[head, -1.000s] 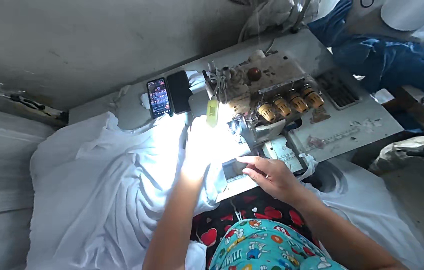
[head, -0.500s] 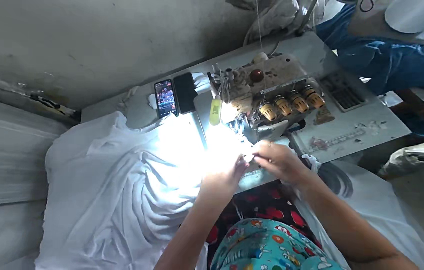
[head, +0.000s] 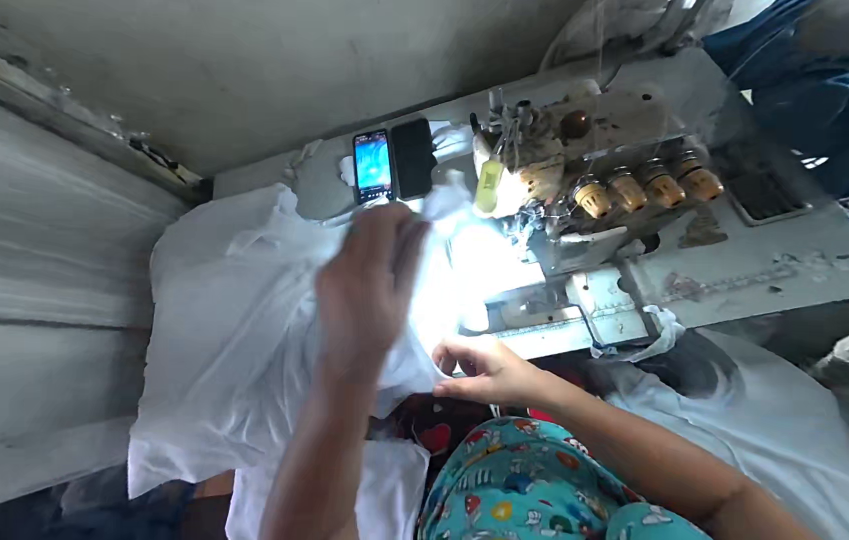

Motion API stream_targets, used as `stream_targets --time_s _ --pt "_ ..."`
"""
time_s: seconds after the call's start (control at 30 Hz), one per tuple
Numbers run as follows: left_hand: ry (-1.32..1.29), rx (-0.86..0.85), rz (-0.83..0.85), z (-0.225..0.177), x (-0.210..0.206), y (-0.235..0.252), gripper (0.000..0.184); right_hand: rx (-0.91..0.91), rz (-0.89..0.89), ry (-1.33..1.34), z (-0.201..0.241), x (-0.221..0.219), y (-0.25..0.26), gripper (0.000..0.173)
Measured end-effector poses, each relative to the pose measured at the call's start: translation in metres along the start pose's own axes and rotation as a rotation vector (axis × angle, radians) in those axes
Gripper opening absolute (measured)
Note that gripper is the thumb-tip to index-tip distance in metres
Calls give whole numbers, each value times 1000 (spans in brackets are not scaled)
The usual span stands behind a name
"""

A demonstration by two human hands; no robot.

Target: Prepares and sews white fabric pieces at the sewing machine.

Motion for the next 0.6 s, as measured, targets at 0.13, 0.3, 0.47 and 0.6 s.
stream_targets --time_s 0.13,0.3,0.47,0.6 --pt "181 297 -39 102 46 -20 36 -155 90 261 -13 3 -3 19" --pt "146 639 117 183 28 -84 54 -280 97 374 -23 15 -21 8" --pt "-65 79 200 116 -27 -86 20 -61 135 310 -11 20 -29 22" --pt "-101 162 755 115 -63 -81 33 -34 105 385 6 37 -35 21"
Point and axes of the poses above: each hand's wrist, its own y-axis towards the middle knuckle, its own x-axis out of the back of the hand, z = x × y, the point moved 5 cm from there along y, towards the middle knuckle, and after that the axes turned 6 degrees about x, right-handed, at the moved point
